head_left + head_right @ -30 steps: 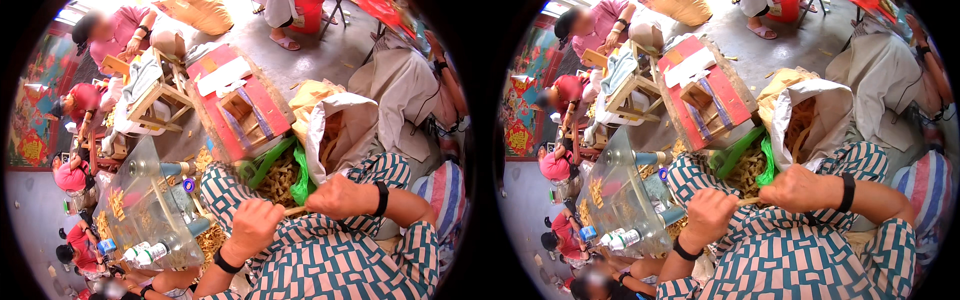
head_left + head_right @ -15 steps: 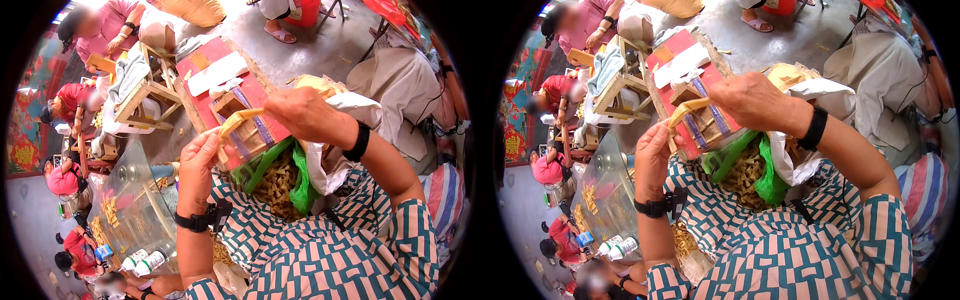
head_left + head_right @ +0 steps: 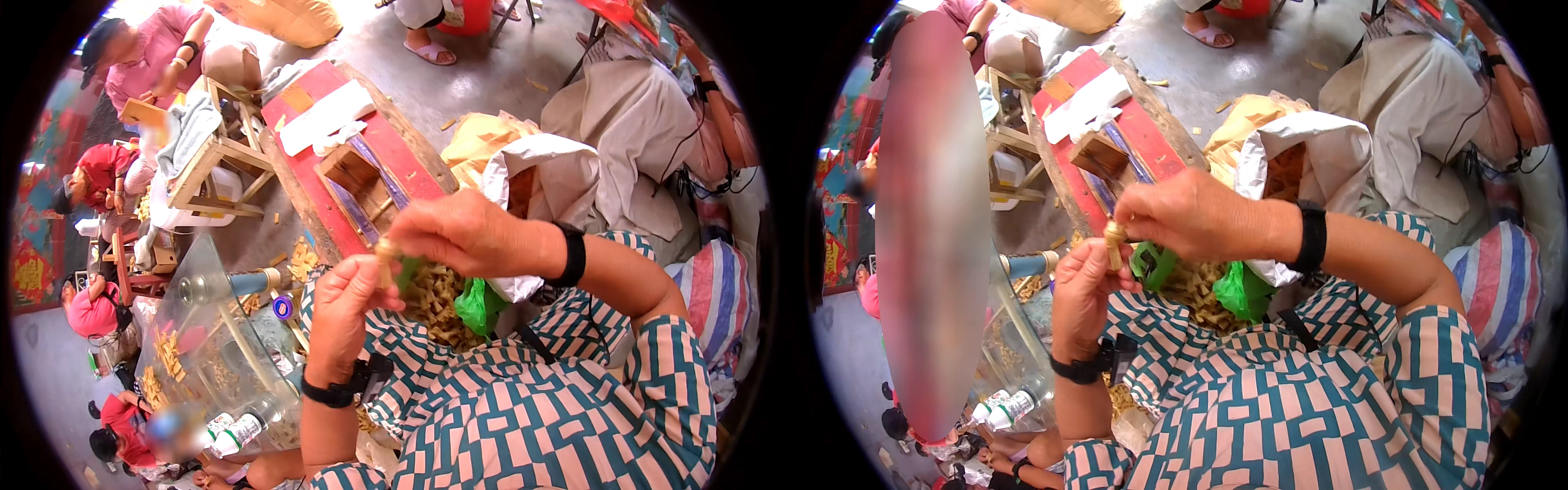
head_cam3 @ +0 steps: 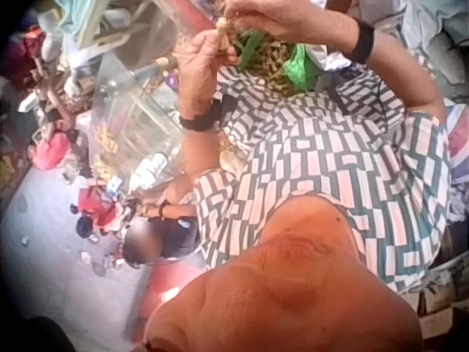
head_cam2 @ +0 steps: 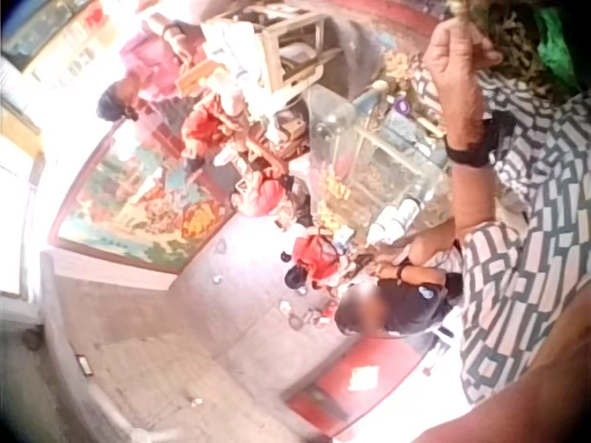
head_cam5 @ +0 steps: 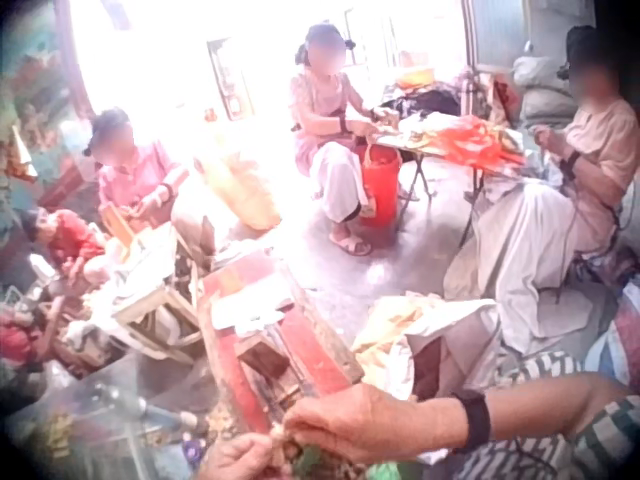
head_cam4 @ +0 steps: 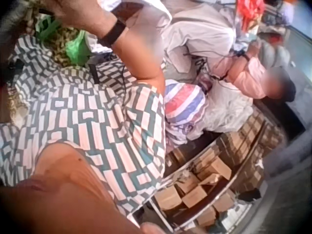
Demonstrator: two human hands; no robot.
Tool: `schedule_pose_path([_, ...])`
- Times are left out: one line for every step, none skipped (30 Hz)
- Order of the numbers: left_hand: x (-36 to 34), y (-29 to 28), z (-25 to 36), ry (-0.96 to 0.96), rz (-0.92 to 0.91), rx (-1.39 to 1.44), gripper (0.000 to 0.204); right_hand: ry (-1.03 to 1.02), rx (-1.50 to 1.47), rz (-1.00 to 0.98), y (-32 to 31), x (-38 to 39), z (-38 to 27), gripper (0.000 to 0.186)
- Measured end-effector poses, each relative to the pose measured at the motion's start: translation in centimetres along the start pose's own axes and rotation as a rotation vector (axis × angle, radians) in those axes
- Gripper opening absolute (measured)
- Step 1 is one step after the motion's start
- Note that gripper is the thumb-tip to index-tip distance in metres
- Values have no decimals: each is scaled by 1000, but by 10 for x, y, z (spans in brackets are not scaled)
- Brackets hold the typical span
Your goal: The person peels and folds thin strips of yellow material by hand, placing the processed pieces into a green container.
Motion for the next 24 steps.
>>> schedule_pose_path([4,-2,-6,33,-15,-4,30,56,-43,-44,2,2,-11,23])
schedule_pose_path([7,-1,-4,74,-24,-19,30,58,-64,-120,6,2,-12,32])
schedule_pose_path([13,7,-4,44,-64,-109,27,96,-119,-143,10,9,-15,29])
schedule_pose_path([14,14,0,36,-80,-221,24,97,-178,-170,15,11,-16,28])
schedule_pose_path([17,16,-4,1,-119,-168,24,89,-135,-207,17,12,-19,27])
schedule_pose_path([21,17,-9,-45,-151,-116,24,82,-103,-242,15,17,-25,27])
schedule_pose_path([28,19,-18,-67,-159,-48,25,32,1,-254,14,25,-31,26])
schedule_pose_path([31,19,-24,-98,-195,36,26,9,117,-249,13,29,-33,26])
schedule_pose_path([36,20,-25,-77,-195,23,27,-10,146,-259,13,30,-39,24])
schedule_pose_path([40,24,-23,-59,-196,7,28,-28,173,-265,14,31,-44,22])
schedule_pose_path([43,27,-22,-44,-201,-11,28,-43,199,-267,16,31,-46,21])
schedule_pose_path([45,33,-23,49,-168,1,28,-61,229,-302,16,36,-49,20])
schedule_pose_path([48,34,-27,22,-176,2,28,-76,257,-336,17,38,-51,19])
schedule_pose_path([53,32,-28,-8,-188,0,28,-89,284,-368,17,39,-54,18])
schedule_pose_path([59,36,-21,-107,-185,30,28,-109,296,-454,16,41,-56,18])
schedule_pose_path([66,38,-21,-133,-164,-5,27,-145,297,-481,12,42,-63,16])
schedule_pose_path([74,42,-17,-132,-184,-67,27,-179,294,-514,9,46,-68,14])
schedule_pose_path([82,46,-12,-126,-203,-132,28,-217,292,-545,9,50,-73,12])
schedule_pose_path([89,52,-5,-74,-226,-148,28,-262,291,-545,8,54,-79,11])
schedule_pose_path([95,57,-1,-23,-248,-163,28,-270,310,-560,7,59,-83,11])
schedule_pose_path([97,59,0,-67,-269,-144,26,-277,336,-575,6,64,-86,11])
schedule_pose_path([99,57,-6,-61,-292,-177,26,-284,362,-590,6,69,-88,12])
schedule_pose_path([102,55,-10,-39,-306,-218,26,-289,390,-601,8,74,-89,12])
schedule_pose_path([105,56,-9,-21,-302,-260,26,-292,374,-569,8,73,-89,12])
Point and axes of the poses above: each hand's wrist, its own x-axis away from the middle knuckle, its own y-axis out of the palm, z = x × y, the point moved 3 cm from there along -x, towards the middle knuckle, and after that the axes turned 6 degrees about y, right-handed, at the moved point
